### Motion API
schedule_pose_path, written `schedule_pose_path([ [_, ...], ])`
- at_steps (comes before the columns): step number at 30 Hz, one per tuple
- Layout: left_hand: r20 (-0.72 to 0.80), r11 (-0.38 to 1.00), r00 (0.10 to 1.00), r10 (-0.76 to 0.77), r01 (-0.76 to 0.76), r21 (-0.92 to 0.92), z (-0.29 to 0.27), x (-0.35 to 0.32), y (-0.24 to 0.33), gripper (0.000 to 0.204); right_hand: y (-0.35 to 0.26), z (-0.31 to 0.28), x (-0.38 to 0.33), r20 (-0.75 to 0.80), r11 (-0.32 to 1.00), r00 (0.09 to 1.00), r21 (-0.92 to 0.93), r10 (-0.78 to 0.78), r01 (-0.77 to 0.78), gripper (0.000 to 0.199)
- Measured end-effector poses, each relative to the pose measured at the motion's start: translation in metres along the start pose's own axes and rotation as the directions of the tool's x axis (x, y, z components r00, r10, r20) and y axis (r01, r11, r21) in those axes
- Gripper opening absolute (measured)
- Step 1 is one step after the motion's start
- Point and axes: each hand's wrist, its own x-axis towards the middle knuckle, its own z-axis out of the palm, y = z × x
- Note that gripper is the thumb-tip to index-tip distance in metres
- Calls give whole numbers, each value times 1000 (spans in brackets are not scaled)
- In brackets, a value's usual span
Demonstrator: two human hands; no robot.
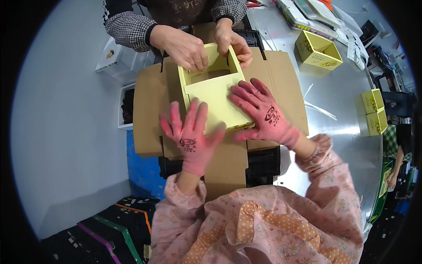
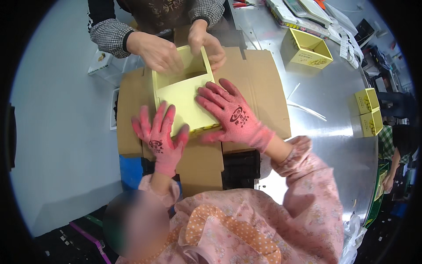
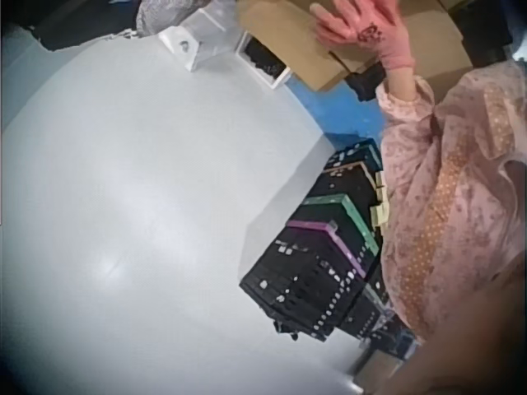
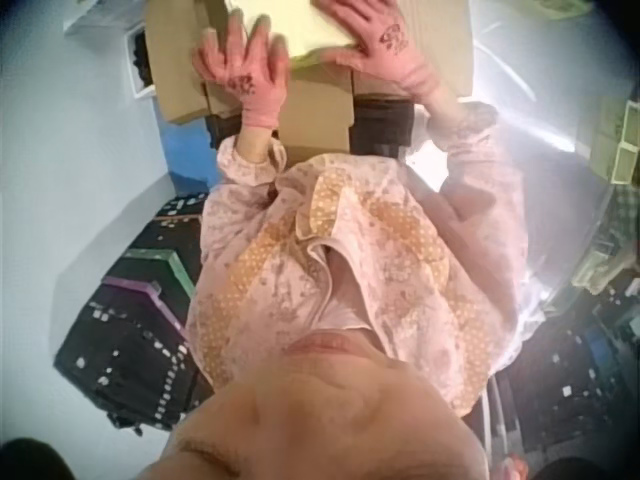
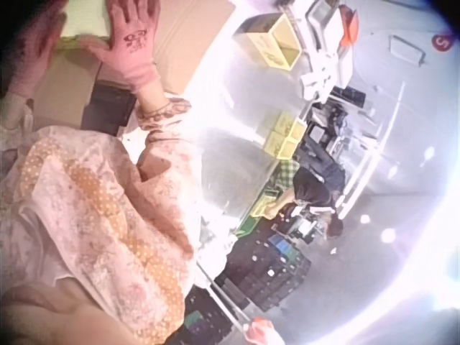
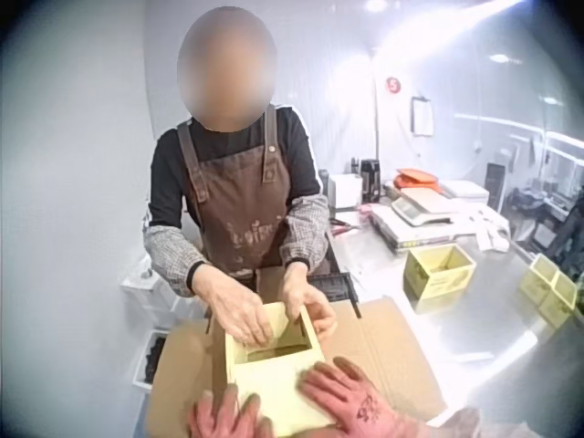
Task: The person folds flat cardboard pieces into small yellow boxes by hand, aligning flaps and tucking tabs to form the box shape. They repeat this process multiple times, placing each completed box aside on the table.
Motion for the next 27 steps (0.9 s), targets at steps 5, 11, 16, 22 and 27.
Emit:
schedule_pose_path([
  [5, 297, 953, 908, 296, -301, -33, -23, 32, -23, 53, 8, -10, 13, 183, 975, 968, -111, -171, 193, 78],
  [11, 628, 888, 628, 459, -355, -293, -17, 51, -31, 29, 24, 9, 11, 175, 953, 945, 178, -275, 245, 33],
  [16, 929, 886, 69, 362, 284, -367, 2, 127, 21, 27, 24, 7, 14, 76, 944, 966, 245, -245, 220, 34],
  [22, 743, 533, -81, 664, 749, -395, 38, 102, 0, 64, 4, 52, -37, -315, 770, 828, 605, 463, -201, 69],
  [27, 663, 543, -268, 699, 802, -250, 52, 112, -2, 84, 2, 76, -48, -59, 706, 842, 578, 537, -410, 78],
])
